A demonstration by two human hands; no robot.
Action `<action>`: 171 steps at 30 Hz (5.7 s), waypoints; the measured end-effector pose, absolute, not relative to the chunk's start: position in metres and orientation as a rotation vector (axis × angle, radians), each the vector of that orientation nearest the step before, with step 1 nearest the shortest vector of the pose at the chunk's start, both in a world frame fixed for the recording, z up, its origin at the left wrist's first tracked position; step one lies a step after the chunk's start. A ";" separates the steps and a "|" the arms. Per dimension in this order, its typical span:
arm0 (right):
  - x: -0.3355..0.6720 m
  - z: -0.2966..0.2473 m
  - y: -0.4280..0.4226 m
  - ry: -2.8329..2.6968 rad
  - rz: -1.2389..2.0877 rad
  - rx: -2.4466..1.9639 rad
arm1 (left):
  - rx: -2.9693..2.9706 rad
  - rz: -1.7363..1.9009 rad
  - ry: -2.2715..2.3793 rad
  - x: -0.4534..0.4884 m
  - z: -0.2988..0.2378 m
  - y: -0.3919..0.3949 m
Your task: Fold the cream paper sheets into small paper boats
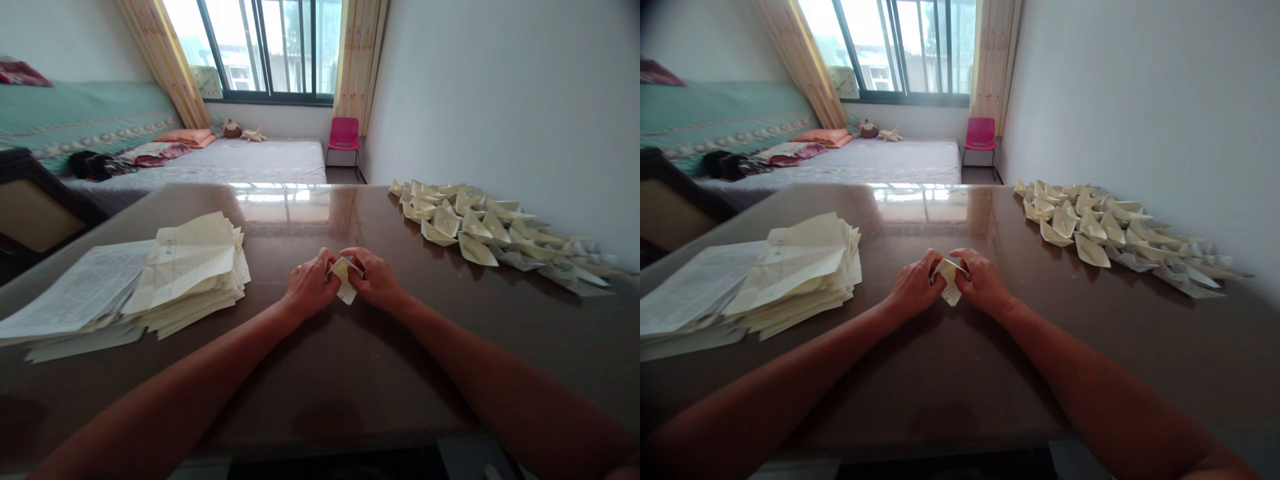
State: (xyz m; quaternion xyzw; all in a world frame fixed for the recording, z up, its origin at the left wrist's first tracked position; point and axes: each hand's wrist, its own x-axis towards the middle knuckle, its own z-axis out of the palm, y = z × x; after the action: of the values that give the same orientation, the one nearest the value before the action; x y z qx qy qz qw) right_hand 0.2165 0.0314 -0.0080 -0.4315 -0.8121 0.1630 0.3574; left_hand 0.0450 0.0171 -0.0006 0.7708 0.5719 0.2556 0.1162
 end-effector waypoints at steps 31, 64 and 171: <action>0.258 0.010 0.037 -2.518 0.424 -1.033 | 2.895 0.412 0.923 0.020 -0.002 0.023; 0.254 -0.015 0.054 -2.399 0.720 -0.878 | 3.002 0.116 0.788 0.020 0.017 0.021; 0.240 0.005 0.029 -2.285 0.135 -0.906 | 2.424 0.937 1.254 0.024 -0.001 0.020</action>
State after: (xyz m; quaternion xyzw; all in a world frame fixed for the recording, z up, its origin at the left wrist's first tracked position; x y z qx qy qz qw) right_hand 0.2400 0.0294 0.0053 -0.3469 -0.8752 0.0517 0.3333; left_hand 0.0240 0.0203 -0.0013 0.8333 0.4309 0.3220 0.1277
